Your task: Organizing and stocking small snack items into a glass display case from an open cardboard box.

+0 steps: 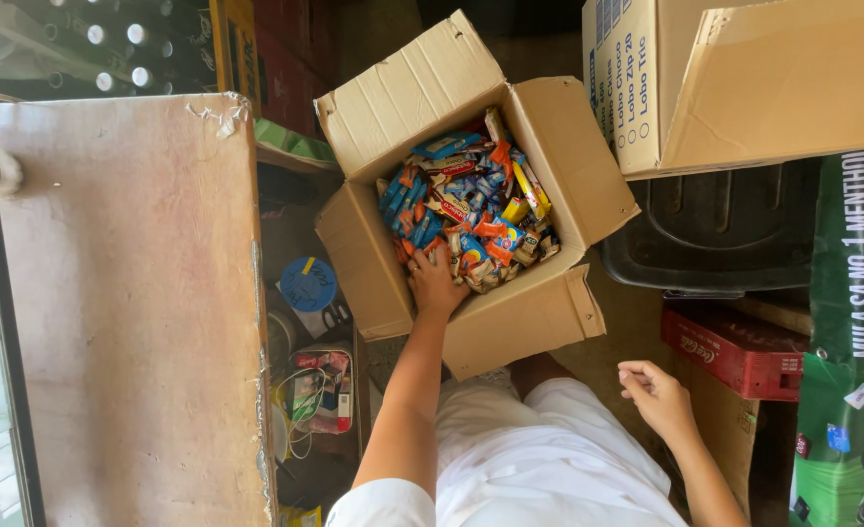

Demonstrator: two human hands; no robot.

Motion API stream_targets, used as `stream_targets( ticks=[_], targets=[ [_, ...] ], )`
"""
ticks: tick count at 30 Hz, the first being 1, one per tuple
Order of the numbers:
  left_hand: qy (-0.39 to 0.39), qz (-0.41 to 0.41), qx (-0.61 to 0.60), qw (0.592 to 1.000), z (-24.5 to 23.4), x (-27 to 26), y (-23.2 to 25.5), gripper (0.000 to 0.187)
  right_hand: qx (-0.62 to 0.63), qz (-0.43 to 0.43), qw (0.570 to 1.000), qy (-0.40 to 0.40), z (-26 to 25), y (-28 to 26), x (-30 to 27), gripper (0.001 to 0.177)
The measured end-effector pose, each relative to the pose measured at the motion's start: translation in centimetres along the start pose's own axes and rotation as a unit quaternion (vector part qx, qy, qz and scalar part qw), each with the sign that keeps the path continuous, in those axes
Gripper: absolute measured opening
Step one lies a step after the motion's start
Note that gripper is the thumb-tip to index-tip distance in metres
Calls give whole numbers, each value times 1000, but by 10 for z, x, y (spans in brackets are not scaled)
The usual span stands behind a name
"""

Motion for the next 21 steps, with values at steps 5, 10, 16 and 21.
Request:
stream_targets(
  ticks=[5, 10, 16, 21],
  targets=[
    [-51, -31, -28, 998, -19, 0, 14, 115, -6, 4, 1000, -4, 2, 7, 6, 30],
    [2, -25, -3, 1000, 3, 2, 13, 105, -14, 9, 1000, -8, 4, 6, 6, 29],
    [54, -4, -37, 998, 18, 7, 7, 94, -13, 11, 1000, -9, 5, 9, 7, 28],
    [68, 6, -99, 993, 17, 11, -2, 87, -25, 6, 1000, -15, 7, 0, 11, 29]
  ],
)
Point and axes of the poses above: each hand's wrist, its own x-axis towards the middle knuckle, its own z-axis out of the palm, y = z × x, the point moved 5 cm from there along x, towards the middle knuckle, and after that the axes turned 13 degrees about y, right-handed, at the moved point
